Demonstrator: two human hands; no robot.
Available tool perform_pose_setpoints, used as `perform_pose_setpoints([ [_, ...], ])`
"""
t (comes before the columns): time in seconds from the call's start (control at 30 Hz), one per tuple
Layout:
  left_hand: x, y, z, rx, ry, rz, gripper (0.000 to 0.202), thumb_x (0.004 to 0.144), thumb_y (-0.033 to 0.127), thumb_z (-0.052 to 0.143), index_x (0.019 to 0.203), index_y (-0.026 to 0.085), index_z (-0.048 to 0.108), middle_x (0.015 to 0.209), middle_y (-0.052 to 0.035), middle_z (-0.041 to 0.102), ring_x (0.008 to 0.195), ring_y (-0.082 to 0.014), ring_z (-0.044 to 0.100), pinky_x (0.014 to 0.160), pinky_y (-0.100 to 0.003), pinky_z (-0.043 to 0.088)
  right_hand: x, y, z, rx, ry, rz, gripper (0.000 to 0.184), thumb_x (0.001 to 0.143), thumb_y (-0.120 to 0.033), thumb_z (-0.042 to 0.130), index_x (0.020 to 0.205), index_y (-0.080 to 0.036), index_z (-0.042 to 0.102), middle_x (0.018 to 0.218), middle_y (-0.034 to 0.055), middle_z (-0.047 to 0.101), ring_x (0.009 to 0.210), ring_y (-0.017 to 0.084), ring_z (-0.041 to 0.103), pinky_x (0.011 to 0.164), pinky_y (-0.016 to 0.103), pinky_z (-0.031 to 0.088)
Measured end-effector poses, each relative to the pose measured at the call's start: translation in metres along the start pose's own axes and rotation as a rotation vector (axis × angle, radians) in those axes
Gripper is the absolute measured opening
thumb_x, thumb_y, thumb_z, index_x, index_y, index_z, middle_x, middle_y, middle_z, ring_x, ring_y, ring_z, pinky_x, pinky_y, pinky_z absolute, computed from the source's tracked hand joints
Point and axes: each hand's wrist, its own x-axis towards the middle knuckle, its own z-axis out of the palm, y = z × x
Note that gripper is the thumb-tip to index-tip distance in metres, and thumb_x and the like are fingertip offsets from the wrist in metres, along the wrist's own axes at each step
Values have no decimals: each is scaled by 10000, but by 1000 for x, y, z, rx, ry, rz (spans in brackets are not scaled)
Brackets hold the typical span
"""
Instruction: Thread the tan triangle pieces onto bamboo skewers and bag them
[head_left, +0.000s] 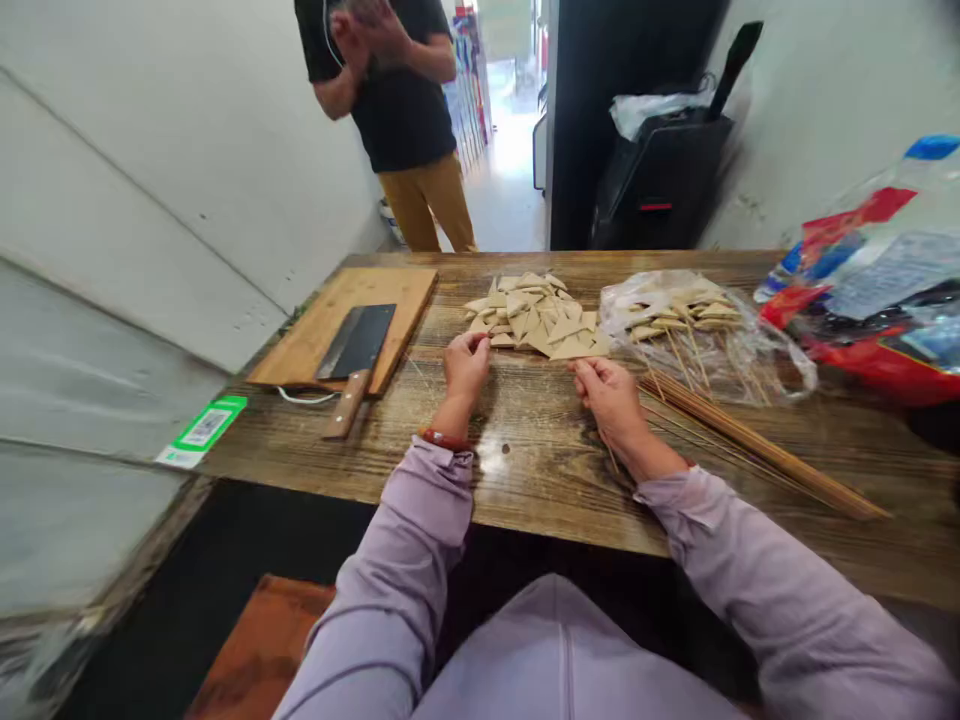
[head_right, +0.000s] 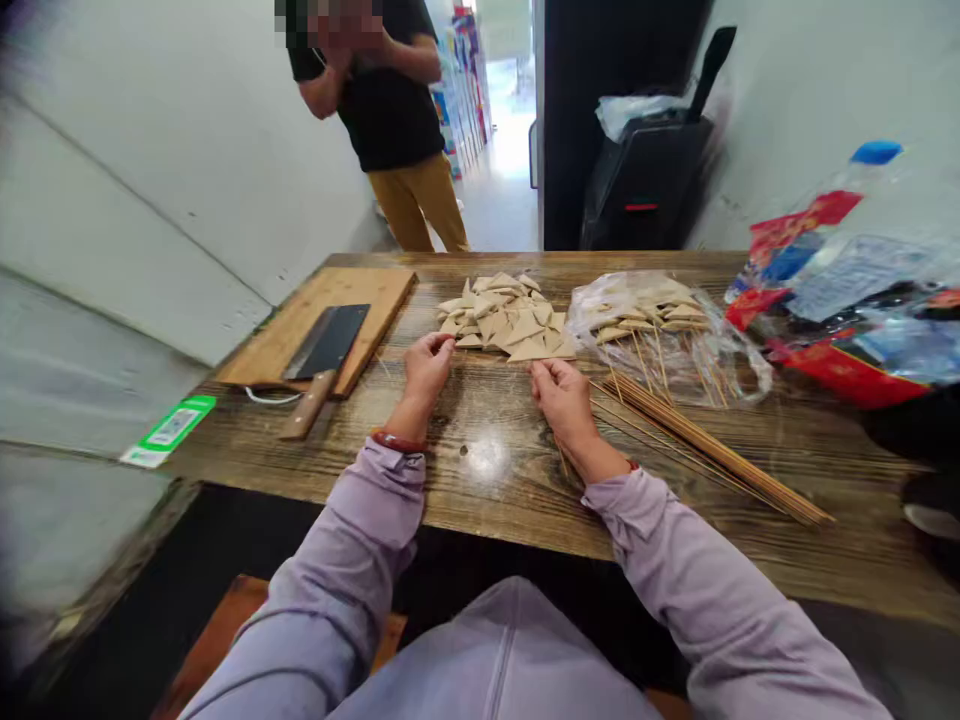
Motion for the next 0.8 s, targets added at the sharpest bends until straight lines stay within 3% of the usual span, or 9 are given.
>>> perform_pose_setpoints([
  [0.23, 1, 15, -2, 387, -24, 74, 353, 969, 330, 509, 1073, 157, 799, 1086, -169, 718, 1068, -296, 630, 969, -392, 441, 1, 3, 1, -5, -47, -38, 421, 739, -614, 692, 775, -195, 661, 512, -57, 491, 437, 94, 373, 425, 243, 257],
  [0.43, 3, 22, 4, 474, -14, 38, 377, 912, 486, 582, 949, 171, 785, 1104, -192, 667, 1112, -357, 575, 926, -431, 434, 0, 2, 3, -5, -64, -18, 410, 737, -595, 679, 790, -189, 667, 503, -61, 481, 436, 97, 362, 437, 244, 245],
  [0.6, 8, 17, 9, 247, 7, -2, 187, 758, 346, 747, 775, 181, 661, 916, -95, 641, 929, -257, 579, 857, -357, 430, -1, 1, 4, -17, -93, -17, 398, 749, -575, 678, 806, -180, 669, 514, -63, 481, 442, 93, 371, 438, 240, 256],
  [0.7, 4, 16, 10, -71, -21, -1, 205, 684, 230, 759, 698, 191, 558, 719, 5, 546, 717, -161, 502, 722, -293, 397, -2, 0, 3, -26, -92, -14, 382, 749, -560, 683, 804, -182, 672, 515, -64, 486, 441, 92, 379, 434, 236, 267],
  [0.8, -4, 19, 6, -491, -74, -42, 216, 671, 241, 763, 678, 181, 556, 650, 39, 509, 627, -110, 450, 637, -252, 360, -4, 0, 4, -42, -108, -19, 372, 755, -554, 681, 808, -185, 677, 521, -62, 493, 442, 95, 390, 436, 236, 281],
])
